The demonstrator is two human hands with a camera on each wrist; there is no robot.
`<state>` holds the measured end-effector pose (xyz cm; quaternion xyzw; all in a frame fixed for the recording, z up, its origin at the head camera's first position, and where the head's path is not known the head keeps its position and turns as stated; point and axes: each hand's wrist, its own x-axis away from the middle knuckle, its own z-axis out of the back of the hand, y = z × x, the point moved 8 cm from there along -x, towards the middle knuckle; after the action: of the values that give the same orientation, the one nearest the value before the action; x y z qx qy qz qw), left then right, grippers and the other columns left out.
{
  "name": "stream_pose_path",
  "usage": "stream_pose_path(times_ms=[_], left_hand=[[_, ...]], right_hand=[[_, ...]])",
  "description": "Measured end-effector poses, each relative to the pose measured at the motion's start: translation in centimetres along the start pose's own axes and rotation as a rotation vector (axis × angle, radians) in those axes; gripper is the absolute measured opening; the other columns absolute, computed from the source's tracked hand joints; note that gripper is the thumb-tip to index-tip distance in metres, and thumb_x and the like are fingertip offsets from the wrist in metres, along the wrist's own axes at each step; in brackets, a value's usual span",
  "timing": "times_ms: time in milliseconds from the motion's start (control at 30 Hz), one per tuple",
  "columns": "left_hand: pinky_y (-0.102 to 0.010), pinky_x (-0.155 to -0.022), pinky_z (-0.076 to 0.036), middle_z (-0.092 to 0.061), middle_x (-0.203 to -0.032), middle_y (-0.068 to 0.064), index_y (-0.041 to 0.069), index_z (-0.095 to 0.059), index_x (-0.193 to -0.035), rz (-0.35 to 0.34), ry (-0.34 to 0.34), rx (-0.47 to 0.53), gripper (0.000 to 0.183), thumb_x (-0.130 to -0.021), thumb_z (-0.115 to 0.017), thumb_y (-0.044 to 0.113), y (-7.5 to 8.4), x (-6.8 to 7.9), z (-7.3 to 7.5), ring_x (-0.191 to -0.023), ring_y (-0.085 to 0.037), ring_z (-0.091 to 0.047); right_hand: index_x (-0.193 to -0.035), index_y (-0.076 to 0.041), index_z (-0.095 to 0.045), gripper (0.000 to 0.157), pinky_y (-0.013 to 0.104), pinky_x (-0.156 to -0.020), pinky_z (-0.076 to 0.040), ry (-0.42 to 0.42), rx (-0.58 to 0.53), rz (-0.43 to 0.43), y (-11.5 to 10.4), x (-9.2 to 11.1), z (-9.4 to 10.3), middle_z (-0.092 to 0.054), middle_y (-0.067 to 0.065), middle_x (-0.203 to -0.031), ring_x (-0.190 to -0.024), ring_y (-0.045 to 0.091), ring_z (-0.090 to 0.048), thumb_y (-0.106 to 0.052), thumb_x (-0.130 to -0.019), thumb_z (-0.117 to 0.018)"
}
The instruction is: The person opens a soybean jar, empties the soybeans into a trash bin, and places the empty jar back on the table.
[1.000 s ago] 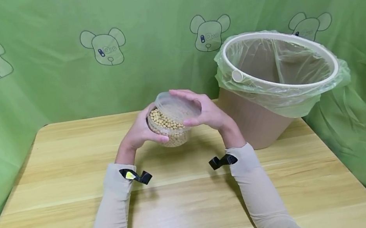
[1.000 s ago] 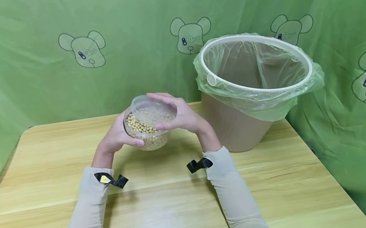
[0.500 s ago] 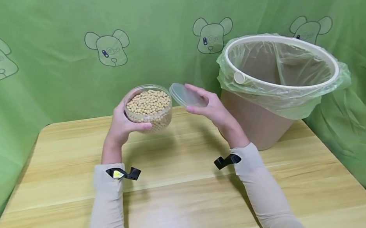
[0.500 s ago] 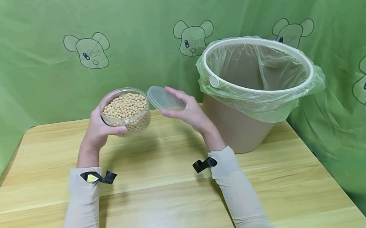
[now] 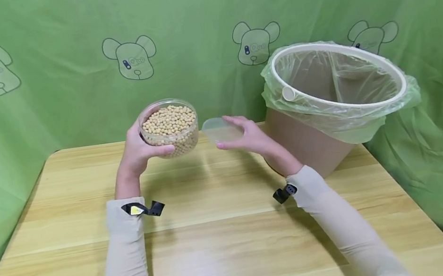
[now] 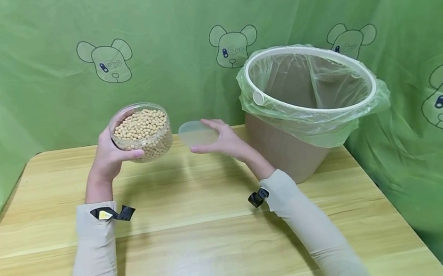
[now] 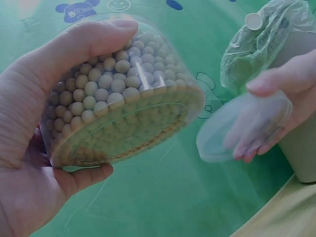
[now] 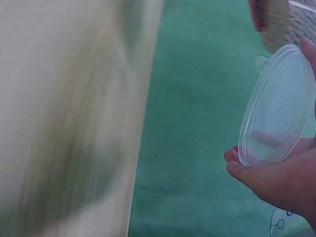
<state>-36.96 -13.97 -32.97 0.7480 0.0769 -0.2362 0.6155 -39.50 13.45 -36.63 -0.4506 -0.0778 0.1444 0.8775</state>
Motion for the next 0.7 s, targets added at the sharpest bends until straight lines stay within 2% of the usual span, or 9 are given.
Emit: stream_pose_path(times_ms=[67,167,267,500,700], left_hand=[[-0.029,-0.109,-0.052,-0.049,-0.149,-0.015,0.0,-0.043,-0.151,0.003,-0.009,-0.006,0.104,-0.054,-0.078,-0.02,0.0,0.0,-0.2,-0.13,-0.025,-0.052],[-0.029,-0.111,-0.051,-0.047,-0.152,-0.017,0.0,-0.043,-0.151,0.01,-0.022,-0.016,0.104,-0.055,-0.078,-0.02,-0.1,0.0,-0.4,-0.131,-0.024,-0.052],[-0.03,-0.112,-0.05,-0.044,-0.155,-0.018,0.002,-0.044,-0.151,0.016,-0.024,-0.027,0.103,-0.056,-0.079,-0.019,-0.2,0.2,-0.5,-0.132,-0.024,-0.051],[-0.03,-0.112,-0.05,-0.043,-0.155,-0.017,0.006,-0.046,-0.151,0.012,-0.025,-0.033,0.103,-0.056,-0.079,-0.018,-0.3,0.3,-0.6,-0.133,-0.025,-0.05],[-0.032,-0.112,-0.05,-0.043,-0.155,-0.016,0.005,-0.046,-0.151,0.012,-0.031,-0.037,0.103,-0.056,-0.079,-0.017,-0.3,0.0,-0.6,-0.133,-0.025,-0.05]], right_hand=[[-0.16,-0.02,-0.035,0.103,0.063,-0.123,-0.028,-0.022,0.055,0.015,0.3,-0.2,-0.4,-0.025,0.015,-0.167,-0.151,0.037,-0.029,-0.047,-0.075,-0.088],[-0.16,-0.015,-0.034,0.107,0.065,-0.123,-0.027,-0.049,0.11,0.03,0.8,-0.5,-1.0,-0.022,0.018,-0.167,-0.152,0.04,-0.026,-0.049,-0.074,-0.088],[-0.16,-0.012,-0.034,0.111,0.065,-0.121,-0.03,-0.076,0.185,0.058,1.4,-0.6,-1.8,-0.022,0.021,-0.166,-0.15,0.043,-0.029,-0.052,-0.072,-0.088],[-0.159,-0.006,-0.034,0.118,0.061,-0.12,-0.035,-0.103,0.409,0.184,2.3,-0.3,-3.7,-0.027,0.023,-0.163,-0.148,0.041,-0.032,-0.06,-0.069,-0.087],[-0.16,-0.009,-0.032,0.123,0.062,-0.115,-0.041,-0.097,0.595,0.208,2.7,-0.1,-4.3,-0.029,0.024,-0.162,-0.146,0.042,-0.036,-0.074,-0.067,-0.08]])
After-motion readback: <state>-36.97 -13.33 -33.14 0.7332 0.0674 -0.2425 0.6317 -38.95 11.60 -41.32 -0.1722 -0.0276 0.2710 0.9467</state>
